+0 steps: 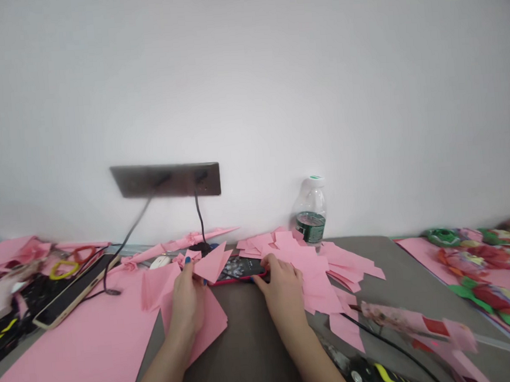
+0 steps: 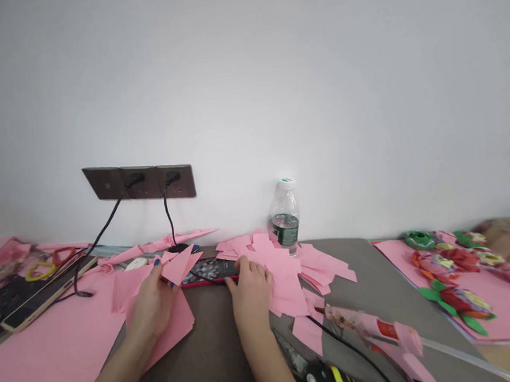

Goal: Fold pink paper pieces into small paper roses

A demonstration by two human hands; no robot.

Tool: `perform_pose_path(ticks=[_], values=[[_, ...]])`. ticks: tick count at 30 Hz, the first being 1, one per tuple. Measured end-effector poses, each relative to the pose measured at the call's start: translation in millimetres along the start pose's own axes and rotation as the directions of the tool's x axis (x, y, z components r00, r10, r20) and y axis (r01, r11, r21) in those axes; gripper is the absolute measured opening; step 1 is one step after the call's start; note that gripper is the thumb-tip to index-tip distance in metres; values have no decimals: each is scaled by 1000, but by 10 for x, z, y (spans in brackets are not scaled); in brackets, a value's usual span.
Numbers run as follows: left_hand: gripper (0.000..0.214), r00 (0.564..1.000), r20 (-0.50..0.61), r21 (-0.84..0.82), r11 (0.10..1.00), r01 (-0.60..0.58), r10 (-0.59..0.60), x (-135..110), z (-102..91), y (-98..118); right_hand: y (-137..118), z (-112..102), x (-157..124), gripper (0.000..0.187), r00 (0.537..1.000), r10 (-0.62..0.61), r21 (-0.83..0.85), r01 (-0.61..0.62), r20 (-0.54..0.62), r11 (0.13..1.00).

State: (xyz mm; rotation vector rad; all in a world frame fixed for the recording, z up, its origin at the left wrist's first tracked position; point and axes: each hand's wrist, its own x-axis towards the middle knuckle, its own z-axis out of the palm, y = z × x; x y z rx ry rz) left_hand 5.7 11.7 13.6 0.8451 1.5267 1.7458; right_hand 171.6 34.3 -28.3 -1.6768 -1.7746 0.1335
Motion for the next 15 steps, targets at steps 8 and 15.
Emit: perform_pose_path(ticks=[8,15], values=[[29,992,-55,199,973,120,-111,-232,-33,48,-46,-7,-47,19,1000,7,7,-6,-20,1000],[43,991,63,260,956,-133,121,-320,-56,-26,-210,-134,-53,23,996,-55,494,85,-75,865]])
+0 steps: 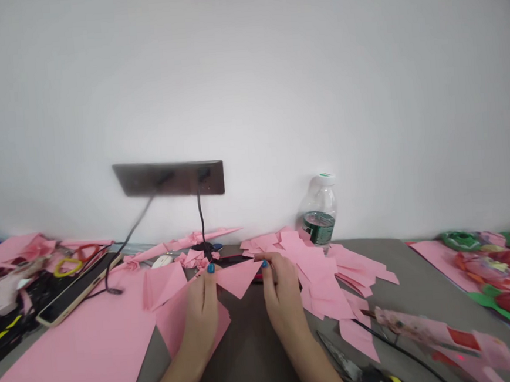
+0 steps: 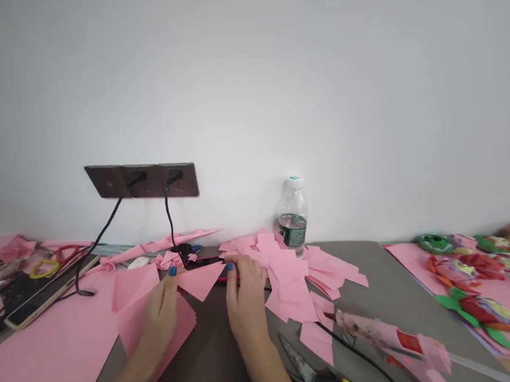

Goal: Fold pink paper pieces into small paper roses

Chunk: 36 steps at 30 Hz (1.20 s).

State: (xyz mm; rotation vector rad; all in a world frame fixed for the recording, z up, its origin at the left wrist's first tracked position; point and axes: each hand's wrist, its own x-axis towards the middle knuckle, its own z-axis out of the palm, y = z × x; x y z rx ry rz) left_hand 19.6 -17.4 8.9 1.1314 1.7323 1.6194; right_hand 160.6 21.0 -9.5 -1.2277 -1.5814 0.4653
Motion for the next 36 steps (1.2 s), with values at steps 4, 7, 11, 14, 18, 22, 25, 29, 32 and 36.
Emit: perform_pose_path(ticks=[4,7,11,14,18,22,25,29,32,36], values=[[51,995,79,6,998,-68,67,11,2,30,-65,41,-3,32,980,84,473,-161,179,866],[49,986,144,-30,996,-80,84,11,-2,32,-95,93,-5,46,962,89,628,-238,260,741],[47,987,152,-59,997,-40,49,24,-1,-21,-85,128,23,47,941,143,706,-326,307,628],[45,969,246,-132,991,17,16,47,21,-5,-41,127,52,46,932,162,725,-356,325,589],[34,926,377,-133,988,83,-27,76,67,118,-9,115,60,40,941,129,716,-322,312,620],[27,907,420,-169,981,96,-16,95,83,177,-30,92,47,34,960,117,664,-261,254,700],[36,910,413,-187,975,119,-31,99,69,137,-45,61,47,32,967,114,625,-234,227,744],[46,916,395,-153,979,134,-64,80,47,79,-51,32,59,33,973,127,626,-223,194,747],[49,924,378,-150,982,119,-54,63,41,72,-49,39,68,39,965,152,676,-259,215,690],[47,925,374,-136,984,116,-58,64,40,116,-31,68,69,25,950,130,676,-294,284,675]])
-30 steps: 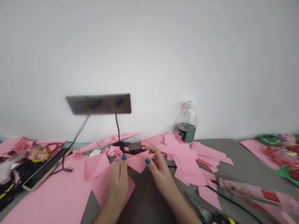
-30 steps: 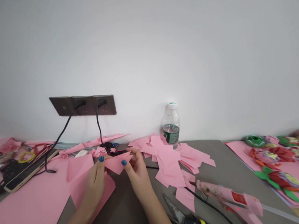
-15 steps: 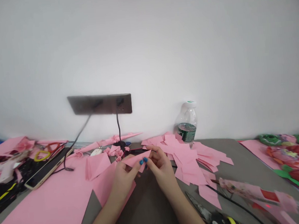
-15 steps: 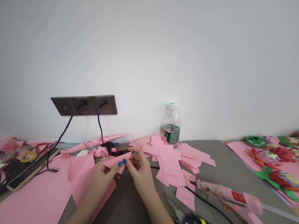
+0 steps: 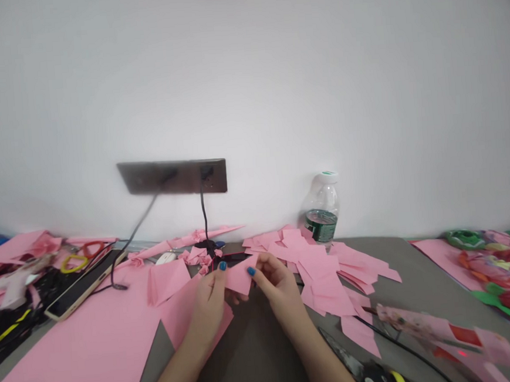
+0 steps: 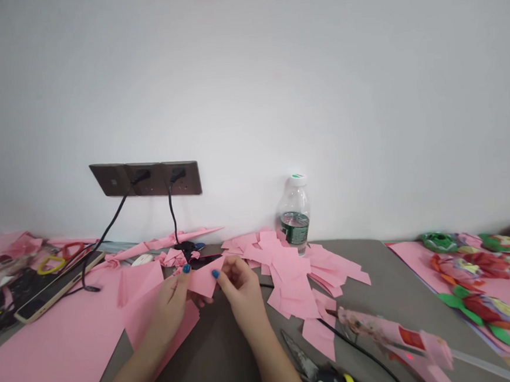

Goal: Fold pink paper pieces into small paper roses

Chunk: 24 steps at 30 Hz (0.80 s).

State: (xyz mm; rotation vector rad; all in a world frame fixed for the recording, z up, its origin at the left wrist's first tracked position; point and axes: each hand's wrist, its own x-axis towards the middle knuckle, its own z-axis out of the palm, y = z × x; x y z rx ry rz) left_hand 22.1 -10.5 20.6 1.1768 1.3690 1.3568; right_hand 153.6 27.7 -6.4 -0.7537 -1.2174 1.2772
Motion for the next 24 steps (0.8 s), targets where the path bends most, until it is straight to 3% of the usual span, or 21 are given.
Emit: perform_pose_path(ticks=[4,8,15,16,18,24], values=[[28,996,84,29,999,26,-29,11,14,52,26,-8,-2,22,999,-36,-57,34,-40,998],[27,996,66,-5,998,65,-64,29,15,28,46,-15,-15,22,980,-138,-205,106,-146,973],[32,997,58,-12,998,55,-54,62,-4,-58,58,-16,-37,5,977,-198,-300,168,-73,939],[33,997,59,-25,998,54,-53,65,-6,-72,41,-19,-43,1,970,-234,-327,201,-67,924],[35,997,56,-73,995,62,-58,72,-11,-102,-4,-23,-54,13,945,-325,-373,291,-29,881],[42,994,31,-205,973,109,-104,92,-28,-138,-90,-23,-65,26,834,-528,-474,534,159,700]])
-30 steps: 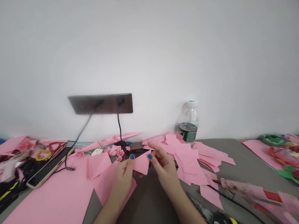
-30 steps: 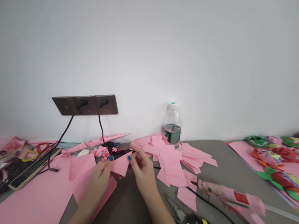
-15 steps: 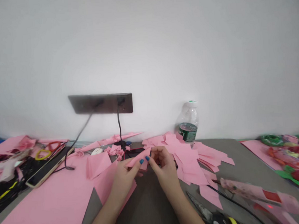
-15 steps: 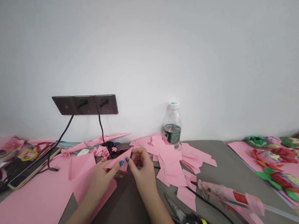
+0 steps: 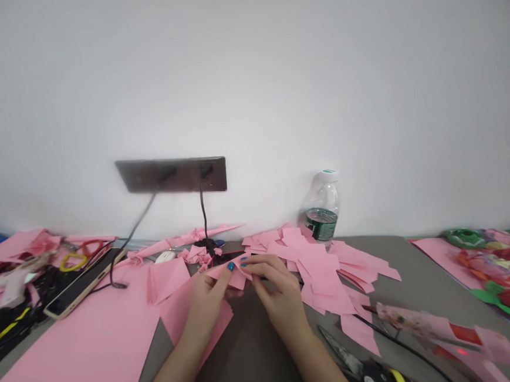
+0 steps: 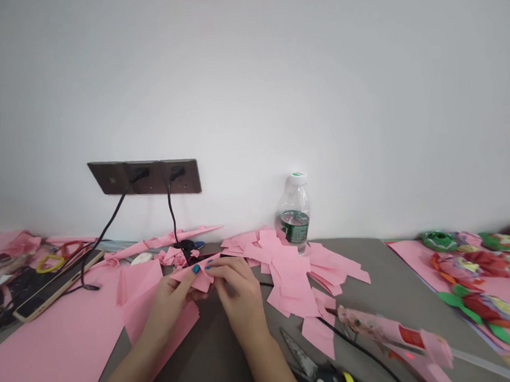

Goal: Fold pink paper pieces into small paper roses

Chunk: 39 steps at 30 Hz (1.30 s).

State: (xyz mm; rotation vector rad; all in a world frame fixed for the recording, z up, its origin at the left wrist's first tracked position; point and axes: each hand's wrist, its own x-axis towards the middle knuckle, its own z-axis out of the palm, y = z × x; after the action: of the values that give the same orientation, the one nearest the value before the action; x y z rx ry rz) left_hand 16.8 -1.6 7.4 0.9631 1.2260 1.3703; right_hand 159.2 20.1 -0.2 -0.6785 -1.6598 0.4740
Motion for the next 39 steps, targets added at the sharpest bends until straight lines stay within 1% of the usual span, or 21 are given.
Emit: perform_pose_path(ticks=[2,4,10,12,14,16,17,19,21,23,25,28,30,33,36,39], values=[[43,1000,-24,-28,1000,1,-2,5,-2,9,6,4,4,28,998,-56,-18,57,41,998],[43,999,-33,-50,999,0,-2,9,-6,17,17,8,7,29,994,-82,-25,84,73,996],[37,998,-48,-5,999,-42,42,22,-29,31,14,5,1,33,990,-63,-12,65,127,998],[35,997,-54,20,998,-52,53,31,-40,32,13,4,-10,33,993,-9,16,7,115,1000],[33,994,-77,51,996,-73,77,39,-53,29,17,7,-24,28,994,97,72,-100,54,992],[30,988,-102,91,990,-103,113,41,-65,28,23,21,-39,19,974,226,150,-224,1,963],[29,985,-109,112,986,-121,133,38,-69,28,23,33,-45,14,959,283,188,-278,2,942],[27,978,-101,153,974,-167,183,29,-72,33,17,66,-53,6,927,364,232,-375,92,897],[23,968,-84,187,958,-218,237,21,-70,38,7,103,-57,8,892,401,222,-442,209,869],[18,964,-87,203,952,-229,250,19,-64,37,9,127,-58,11,873,421,208,-472,248,857],[17,971,-87,201,958,-203,224,25,-56,30,35,129,-56,12,875,439,222,-478,205,850],[20,981,-51,164,971,-176,186,29,-35,24,102,99,-52,15,873,476,295,-485,108,823],[22,981,-52,132,975,-181,189,17,-16,40,142,72,-47,16,866,495,340,-487,68,805],[25,969,-90,118,969,-217,228,-19,14,86,165,39,-36,16,871,491,351,-465,16,813],[20,959,-65,138,954,-266,277,-46,31,118,140,19,-26,14,879,477,315,-455,10,833],[17,961,-6,158,949,-272,276,-43,31,110,100,18,-23,10,892,450,286,-443,43,850]])
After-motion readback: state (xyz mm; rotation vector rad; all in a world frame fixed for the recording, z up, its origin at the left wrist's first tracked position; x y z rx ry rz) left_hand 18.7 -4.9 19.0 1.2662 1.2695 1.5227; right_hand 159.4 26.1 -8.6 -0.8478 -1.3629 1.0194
